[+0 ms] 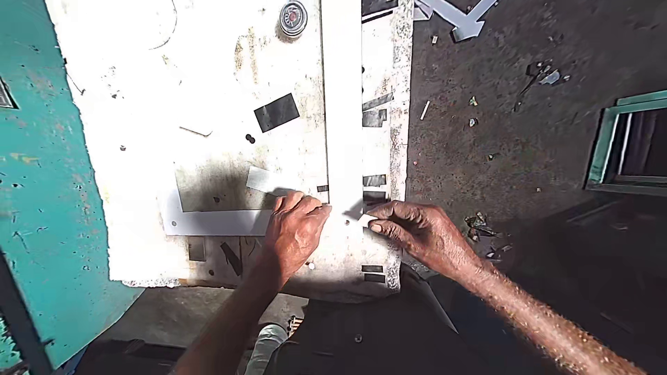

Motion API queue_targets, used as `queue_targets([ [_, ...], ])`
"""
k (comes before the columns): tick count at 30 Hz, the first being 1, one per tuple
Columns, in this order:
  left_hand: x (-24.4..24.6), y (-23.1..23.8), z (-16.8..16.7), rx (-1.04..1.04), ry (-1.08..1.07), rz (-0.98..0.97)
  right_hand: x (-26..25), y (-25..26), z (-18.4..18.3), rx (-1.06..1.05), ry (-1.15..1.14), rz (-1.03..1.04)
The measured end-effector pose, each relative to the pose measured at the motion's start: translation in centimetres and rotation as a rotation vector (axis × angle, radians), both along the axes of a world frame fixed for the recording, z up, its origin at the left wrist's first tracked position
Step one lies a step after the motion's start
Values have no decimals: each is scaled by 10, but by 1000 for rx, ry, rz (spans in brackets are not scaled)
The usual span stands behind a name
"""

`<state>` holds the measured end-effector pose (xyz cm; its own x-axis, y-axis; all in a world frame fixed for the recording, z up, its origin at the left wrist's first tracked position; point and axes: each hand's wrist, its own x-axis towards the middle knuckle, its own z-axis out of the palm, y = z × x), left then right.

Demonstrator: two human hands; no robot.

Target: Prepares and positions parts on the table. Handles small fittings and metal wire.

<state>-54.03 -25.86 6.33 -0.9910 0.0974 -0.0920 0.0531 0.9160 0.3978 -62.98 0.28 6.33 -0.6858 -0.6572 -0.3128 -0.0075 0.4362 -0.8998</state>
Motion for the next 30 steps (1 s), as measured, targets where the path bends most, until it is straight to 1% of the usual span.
queue_targets([
  [1, -2, 1, 2, -24, -11, -11, 16, 3, -3, -18, -50, -6],
  [3, -9, 2, 7, -62, -45, -17, 43, 8, -8, -30, -79, 31],
  [6, -18, 1, 11, -89, -111, -33, 68, 11, -15, -9, 4, 137],
  [9, -29, 1, 15, -102, -159, -75, 72, 10, -18, 19, 80, 189],
  [13, -37, 6, 19, -159, -265, -81, 70, 9, -18, 29, 91, 218],
  [16, -37, 8, 15, -166, -215, -88, 69, 9, -20, 31, 91, 225],
  [22, -26, 3, 1, -137, 0, -136, 71, 10, -21, 17, 84, 202],
  [30, -23, 0, -10, -112, 123, -186, 71, 10, -24, 12, 95, 189],
])
